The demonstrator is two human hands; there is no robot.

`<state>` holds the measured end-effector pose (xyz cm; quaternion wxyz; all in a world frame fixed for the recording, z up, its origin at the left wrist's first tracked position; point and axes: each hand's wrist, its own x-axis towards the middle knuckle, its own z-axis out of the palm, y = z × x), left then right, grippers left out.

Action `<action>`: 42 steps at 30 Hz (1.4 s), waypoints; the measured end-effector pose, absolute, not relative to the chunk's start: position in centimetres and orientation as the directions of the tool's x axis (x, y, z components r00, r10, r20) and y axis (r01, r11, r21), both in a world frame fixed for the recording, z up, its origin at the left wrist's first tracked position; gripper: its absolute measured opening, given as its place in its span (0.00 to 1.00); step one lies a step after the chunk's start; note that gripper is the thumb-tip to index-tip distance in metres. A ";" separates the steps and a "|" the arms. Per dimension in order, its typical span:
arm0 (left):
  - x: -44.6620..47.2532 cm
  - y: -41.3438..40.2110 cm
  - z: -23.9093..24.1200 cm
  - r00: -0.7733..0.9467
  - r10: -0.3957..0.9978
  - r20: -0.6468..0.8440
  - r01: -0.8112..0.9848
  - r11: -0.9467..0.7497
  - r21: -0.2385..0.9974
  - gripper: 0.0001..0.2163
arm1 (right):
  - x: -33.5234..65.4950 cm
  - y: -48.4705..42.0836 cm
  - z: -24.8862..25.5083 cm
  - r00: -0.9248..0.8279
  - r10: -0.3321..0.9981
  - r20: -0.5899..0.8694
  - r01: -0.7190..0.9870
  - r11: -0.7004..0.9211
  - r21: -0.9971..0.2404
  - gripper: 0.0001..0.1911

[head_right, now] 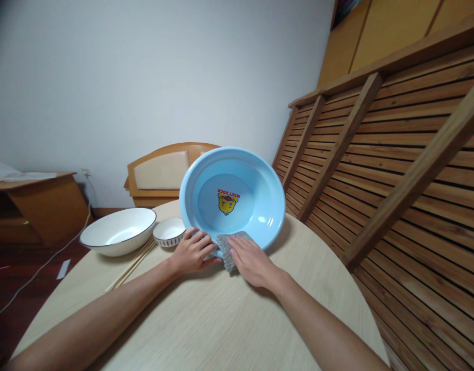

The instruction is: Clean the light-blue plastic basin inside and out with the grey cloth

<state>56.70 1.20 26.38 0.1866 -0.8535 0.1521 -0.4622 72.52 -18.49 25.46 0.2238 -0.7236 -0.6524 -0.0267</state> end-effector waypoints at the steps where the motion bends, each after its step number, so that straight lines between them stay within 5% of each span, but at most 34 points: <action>1: 56.7 1.1 26.4 0.523 -0.444 0.727 -0.093 -0.878 -0.470 0.14 | 72.6 -17.9 25.3 0.148 0.943 0.299 0.944 -0.044 -0.328 0.28; 5: 56.6 0.9 26.3 0.522 -0.512 0.682 -0.122 -0.836 -0.535 0.14 | 73.8 -15.2 24.7 0.178 0.971 0.158 0.896 -0.094 -0.434 0.33; 10: 56.6 0.7 26.2 0.534 -0.516 0.670 -0.125 -0.832 -0.541 0.15 | 75.2 -11.8 24.1 0.137 0.968 0.208 0.898 -0.033 -0.440 0.32; 18: 56.7 0.6 26.0 0.577 -0.511 0.637 -0.136 -0.829 -0.542 0.15 | 77.4 -11.3 24.0 0.107 0.971 0.213 0.932 -0.024 -0.361 0.30; 30: 56.9 0.3 26.4 0.596 -0.516 0.615 -0.170 -0.830 -0.531 0.14 | 81.3 -13.9 24.7 0.284 0.937 0.203 0.957 -0.265 -0.116 0.25; 38: 57.0 0.3 26.6 0.575 -0.525 0.628 -0.178 -0.829 -0.530 0.14 | 77.5 -12.5 23.7 0.122 0.983 0.139 0.988 -0.106 -0.113 0.28; 42: 57.1 0.6 27.1 0.578 -0.529 0.621 -0.186 -0.826 -0.531 0.14 | 78.6 -13.2 24.2 0.201 0.974 0.103 0.977 -0.192 -0.098 0.29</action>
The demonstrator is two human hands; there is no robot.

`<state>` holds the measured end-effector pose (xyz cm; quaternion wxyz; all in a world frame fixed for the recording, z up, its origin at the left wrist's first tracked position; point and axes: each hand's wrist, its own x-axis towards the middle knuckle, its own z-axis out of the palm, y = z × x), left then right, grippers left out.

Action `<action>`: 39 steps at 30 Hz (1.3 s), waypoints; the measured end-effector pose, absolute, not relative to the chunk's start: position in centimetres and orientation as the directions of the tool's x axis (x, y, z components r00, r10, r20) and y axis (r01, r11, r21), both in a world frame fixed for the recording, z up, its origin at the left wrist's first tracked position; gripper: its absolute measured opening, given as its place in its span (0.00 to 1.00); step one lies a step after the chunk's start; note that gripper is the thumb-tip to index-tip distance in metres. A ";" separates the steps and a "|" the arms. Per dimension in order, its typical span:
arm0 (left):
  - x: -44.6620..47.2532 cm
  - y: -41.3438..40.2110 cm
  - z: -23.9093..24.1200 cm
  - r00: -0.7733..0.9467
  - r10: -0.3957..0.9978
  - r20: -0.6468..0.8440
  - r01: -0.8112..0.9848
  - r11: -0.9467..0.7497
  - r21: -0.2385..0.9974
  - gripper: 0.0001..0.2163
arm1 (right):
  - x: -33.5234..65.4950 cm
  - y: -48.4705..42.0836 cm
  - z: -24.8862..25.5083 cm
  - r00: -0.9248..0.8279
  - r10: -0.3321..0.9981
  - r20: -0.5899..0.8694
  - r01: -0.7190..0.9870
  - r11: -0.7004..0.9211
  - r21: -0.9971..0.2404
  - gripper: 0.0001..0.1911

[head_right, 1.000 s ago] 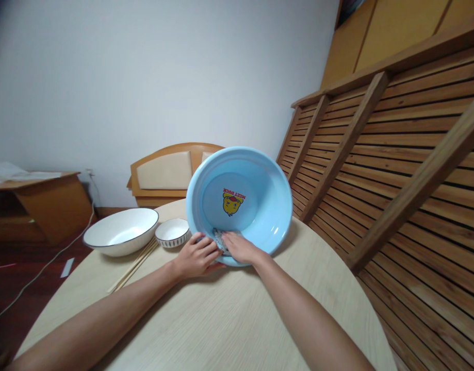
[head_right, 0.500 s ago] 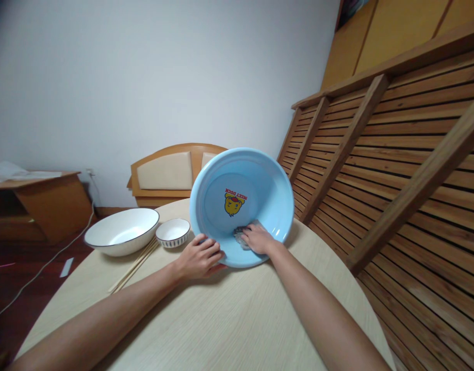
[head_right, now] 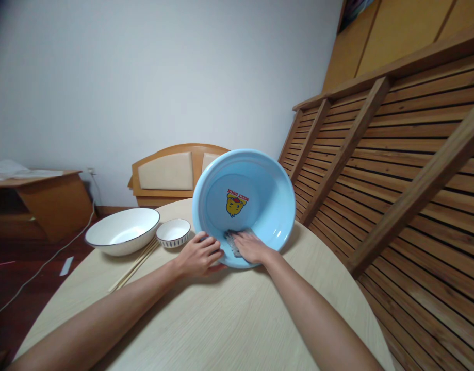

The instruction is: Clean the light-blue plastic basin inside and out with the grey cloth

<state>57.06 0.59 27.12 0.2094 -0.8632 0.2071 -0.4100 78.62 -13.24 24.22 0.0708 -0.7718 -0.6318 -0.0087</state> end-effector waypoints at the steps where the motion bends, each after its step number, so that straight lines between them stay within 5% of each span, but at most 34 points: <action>1: 57.1 0.8 27.3 0.583 -0.526 0.619 -0.185 -0.828 -0.529 0.14 | 79.1 -13.5 24.3 0.239 0.966 0.102 0.969 -0.231 -0.088 0.29; 7: 56.9 2.0 28.7 0.640 -0.491 0.591 -0.178 -0.843 -0.508 0.15 | 80.4 -14.4 24.3 0.366 0.922 0.125 0.930 -0.361 -0.065 0.30; 16: 57.0 -0.5 27.7 0.642 -0.364 0.675 -0.061 -0.902 -0.428 0.18 | 79.3 -13.0 23.7 0.320 0.940 0.115 0.945 -0.308 -0.111 0.26; 32: 56.9 1.9 26.7 0.570 -0.499 0.652 -0.102 -0.831 -0.547 0.18 | 73.9 -17.6 25.3 0.162 0.979 0.122 0.957 -0.126 -0.261 0.30; 39: 56.9 2.1 26.4 0.602 -0.494 0.627 -0.120 -0.833 -0.541 0.20 | 72.0 -21.8 24.8 0.138 0.974 0.180 0.974 -0.101 -0.200 0.30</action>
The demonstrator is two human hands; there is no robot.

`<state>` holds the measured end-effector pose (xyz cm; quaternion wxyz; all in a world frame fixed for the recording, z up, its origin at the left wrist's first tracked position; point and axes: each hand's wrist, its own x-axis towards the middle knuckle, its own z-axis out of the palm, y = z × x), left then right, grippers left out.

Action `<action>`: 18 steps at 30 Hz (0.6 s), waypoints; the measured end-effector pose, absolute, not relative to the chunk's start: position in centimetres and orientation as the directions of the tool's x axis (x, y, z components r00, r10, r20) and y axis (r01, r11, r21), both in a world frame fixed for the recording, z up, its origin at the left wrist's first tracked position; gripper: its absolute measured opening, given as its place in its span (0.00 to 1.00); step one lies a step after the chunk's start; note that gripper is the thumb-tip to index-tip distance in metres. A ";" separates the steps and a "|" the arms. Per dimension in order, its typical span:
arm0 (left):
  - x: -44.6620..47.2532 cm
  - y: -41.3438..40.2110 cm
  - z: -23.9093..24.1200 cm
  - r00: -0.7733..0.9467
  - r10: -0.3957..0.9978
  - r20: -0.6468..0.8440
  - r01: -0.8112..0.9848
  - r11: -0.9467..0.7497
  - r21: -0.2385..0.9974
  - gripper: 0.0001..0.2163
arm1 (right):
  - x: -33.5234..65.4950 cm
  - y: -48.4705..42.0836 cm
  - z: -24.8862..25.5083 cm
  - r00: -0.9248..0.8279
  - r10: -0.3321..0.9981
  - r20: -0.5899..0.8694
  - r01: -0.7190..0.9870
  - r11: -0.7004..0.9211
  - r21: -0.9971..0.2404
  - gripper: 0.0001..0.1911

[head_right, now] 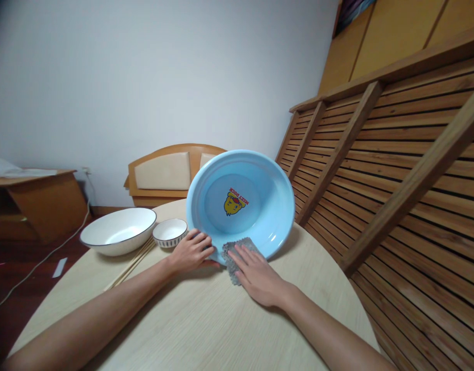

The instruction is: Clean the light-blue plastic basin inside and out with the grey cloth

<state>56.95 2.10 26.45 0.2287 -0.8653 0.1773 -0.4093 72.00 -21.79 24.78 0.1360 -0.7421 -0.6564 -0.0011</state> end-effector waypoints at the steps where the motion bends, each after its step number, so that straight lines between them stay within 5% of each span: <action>1: 57.0 2.1 26.4 0.600 -0.495 0.629 -0.121 -0.833 -0.541 0.20 | 71.7 -22.0 24.7 0.143 0.972 0.187 0.976 -0.107 -0.191 0.30; 7: 56.9 1.8 26.1 0.579 -0.497 0.646 -0.119 -0.836 -0.536 0.18 | 69.9 -20.2 24.7 0.181 0.975 0.128 0.967 -0.152 -0.205 0.34; 18: 57.2 2.4 26.2 0.585 -0.379 0.717 -0.054 -0.901 -0.431 0.19 | 73.3 -20.7 26.3 0.105 0.951 0.291 0.977 -0.044 -0.207 0.29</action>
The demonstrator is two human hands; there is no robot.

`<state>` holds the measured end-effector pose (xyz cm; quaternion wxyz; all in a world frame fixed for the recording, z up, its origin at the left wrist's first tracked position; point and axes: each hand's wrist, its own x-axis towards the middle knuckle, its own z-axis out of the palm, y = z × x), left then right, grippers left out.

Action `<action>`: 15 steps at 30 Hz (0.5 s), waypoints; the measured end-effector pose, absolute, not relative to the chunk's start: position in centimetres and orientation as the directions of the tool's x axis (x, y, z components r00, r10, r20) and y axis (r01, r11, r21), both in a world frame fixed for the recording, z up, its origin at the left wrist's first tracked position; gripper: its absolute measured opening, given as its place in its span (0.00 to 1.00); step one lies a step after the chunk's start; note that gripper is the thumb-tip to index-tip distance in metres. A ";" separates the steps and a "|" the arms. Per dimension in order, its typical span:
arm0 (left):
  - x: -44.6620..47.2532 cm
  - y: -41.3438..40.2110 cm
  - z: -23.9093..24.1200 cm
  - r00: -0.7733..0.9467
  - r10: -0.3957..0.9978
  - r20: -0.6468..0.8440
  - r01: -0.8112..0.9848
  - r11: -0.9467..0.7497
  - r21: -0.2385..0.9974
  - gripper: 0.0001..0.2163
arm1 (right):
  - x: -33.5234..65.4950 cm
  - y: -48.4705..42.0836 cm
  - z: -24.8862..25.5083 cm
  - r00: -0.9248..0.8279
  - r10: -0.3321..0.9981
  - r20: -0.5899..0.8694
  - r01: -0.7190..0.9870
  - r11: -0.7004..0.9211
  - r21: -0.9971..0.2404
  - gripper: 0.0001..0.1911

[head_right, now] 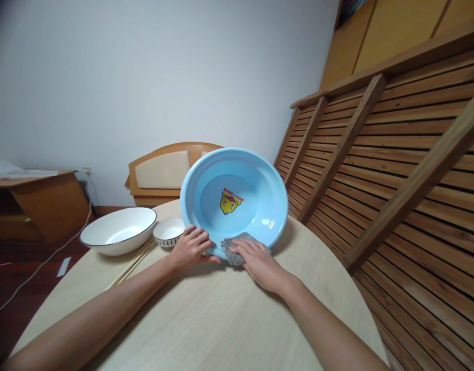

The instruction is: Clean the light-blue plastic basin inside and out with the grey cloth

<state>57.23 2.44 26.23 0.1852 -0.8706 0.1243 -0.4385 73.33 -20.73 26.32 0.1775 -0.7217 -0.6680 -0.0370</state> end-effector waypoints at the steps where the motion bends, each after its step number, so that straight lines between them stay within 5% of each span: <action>1: 57.2 2.5 26.3 0.584 -0.370 0.722 -0.054 -0.906 -0.421 0.19 | 74.2 -21.4 26.5 0.102 0.952 0.289 0.978 -0.043 -0.203 0.29; 9: 57.1 2.7 26.4 0.558 -0.342 0.756 -0.056 -0.925 -0.377 0.21 | 76.8 -23.7 27.6 0.171 0.927 0.334 0.984 -0.145 -0.101 0.27; 15: 57.1 2.6 26.1 0.534 -0.318 0.784 -0.052 -0.937 -0.345 0.19 | 72.1 -21.4 27.6 0.131 0.938 0.321 0.980 -0.074 -0.185 0.28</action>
